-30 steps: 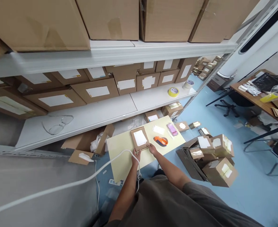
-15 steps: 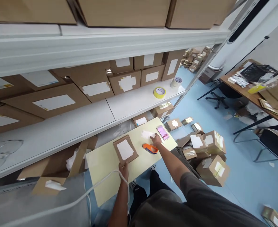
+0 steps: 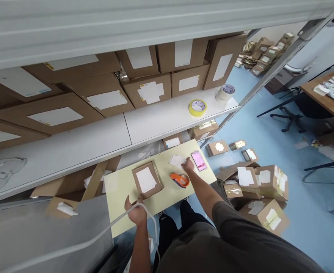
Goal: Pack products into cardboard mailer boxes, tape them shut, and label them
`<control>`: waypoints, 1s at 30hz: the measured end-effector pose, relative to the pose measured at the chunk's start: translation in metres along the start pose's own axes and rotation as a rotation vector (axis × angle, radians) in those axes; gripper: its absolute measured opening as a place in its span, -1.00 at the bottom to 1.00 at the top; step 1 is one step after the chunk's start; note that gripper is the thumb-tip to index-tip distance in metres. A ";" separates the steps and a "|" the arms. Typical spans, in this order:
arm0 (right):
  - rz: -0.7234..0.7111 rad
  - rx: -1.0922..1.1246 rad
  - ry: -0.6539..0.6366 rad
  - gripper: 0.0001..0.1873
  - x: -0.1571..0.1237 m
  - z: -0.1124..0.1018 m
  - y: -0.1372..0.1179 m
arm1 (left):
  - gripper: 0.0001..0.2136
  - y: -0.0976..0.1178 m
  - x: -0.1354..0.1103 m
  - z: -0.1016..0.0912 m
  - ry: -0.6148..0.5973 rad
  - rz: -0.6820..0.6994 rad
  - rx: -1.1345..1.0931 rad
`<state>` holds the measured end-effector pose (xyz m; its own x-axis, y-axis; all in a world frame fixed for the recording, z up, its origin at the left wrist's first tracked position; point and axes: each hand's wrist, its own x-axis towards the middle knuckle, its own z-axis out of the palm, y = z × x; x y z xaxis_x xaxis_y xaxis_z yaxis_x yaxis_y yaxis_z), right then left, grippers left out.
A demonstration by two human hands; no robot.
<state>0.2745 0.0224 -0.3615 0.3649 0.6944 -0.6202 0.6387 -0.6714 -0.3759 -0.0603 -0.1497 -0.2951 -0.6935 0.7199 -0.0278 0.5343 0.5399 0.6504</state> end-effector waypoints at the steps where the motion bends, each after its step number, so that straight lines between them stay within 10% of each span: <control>1: -0.010 -0.008 0.011 -0.47 -0.002 -0.005 0.001 | -0.42 0.009 0.000 -0.002 0.065 0.075 0.028; 4: -0.056 -0.010 0.062 -0.48 -0.010 -0.019 0.004 | -0.47 0.047 0.002 0.006 0.074 0.242 0.023; 10: -0.338 0.076 0.128 -0.53 -0.044 -0.031 0.018 | -0.57 0.158 -0.007 0.077 -0.592 0.498 -0.135; 15: -0.614 0.127 0.043 -0.68 -0.063 -0.041 0.025 | -0.64 0.231 -0.014 0.113 -0.800 0.757 -0.023; 23: -0.849 0.125 -0.223 -0.78 -0.070 -0.092 0.002 | -0.91 0.230 0.039 0.057 -0.889 0.670 0.230; 30: -0.943 0.217 -0.437 -0.73 -0.071 -0.094 -0.044 | -0.95 0.205 0.057 0.006 -0.781 0.531 0.122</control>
<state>0.2848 0.0270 -0.2363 -0.5181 0.8338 -0.1908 0.3857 0.0286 -0.9222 0.0132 0.0047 -0.1681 0.1493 0.9484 -0.2799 0.7644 0.0689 0.6411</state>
